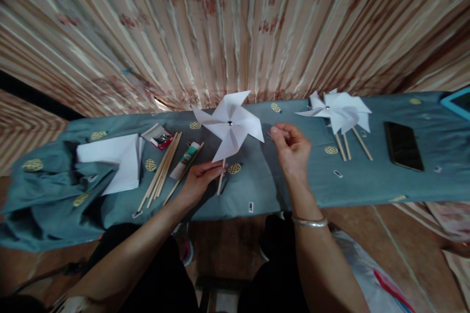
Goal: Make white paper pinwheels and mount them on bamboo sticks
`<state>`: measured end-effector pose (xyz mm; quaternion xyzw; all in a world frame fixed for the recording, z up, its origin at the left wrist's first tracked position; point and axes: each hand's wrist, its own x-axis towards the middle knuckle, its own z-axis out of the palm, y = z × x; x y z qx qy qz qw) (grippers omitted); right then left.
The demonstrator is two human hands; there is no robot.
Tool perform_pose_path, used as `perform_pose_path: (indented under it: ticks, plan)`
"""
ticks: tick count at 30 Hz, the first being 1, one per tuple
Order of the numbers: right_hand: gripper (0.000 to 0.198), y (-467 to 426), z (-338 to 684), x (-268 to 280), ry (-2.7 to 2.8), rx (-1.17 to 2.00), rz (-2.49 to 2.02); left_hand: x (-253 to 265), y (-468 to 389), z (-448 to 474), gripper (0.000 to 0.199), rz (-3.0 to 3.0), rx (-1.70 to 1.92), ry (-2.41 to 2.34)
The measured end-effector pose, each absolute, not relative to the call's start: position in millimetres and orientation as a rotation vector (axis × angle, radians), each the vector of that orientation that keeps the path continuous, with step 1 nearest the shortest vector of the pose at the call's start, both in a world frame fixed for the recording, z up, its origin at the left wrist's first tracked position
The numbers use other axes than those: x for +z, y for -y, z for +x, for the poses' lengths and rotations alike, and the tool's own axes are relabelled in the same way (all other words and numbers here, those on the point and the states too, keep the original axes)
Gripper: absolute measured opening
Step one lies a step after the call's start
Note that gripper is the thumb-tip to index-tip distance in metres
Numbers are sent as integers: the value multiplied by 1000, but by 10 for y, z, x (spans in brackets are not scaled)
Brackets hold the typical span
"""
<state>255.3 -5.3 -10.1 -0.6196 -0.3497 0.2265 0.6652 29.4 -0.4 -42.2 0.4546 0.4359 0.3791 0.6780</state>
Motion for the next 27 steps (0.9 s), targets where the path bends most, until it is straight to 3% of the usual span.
perform_pose_path:
  ticks: [4,15,27]
  plan:
    - [42,-4,2642,-176,810,614,-1370,-419,11,280,31,1060,814,-956]
    - [34,-2,2585,-205,785,732,-1361,-436,-55,268,28,1114,867,-997]
    - [42,62,2336,-118,759,970,-1334,-458,-61,278,28,1055,913,-1036]
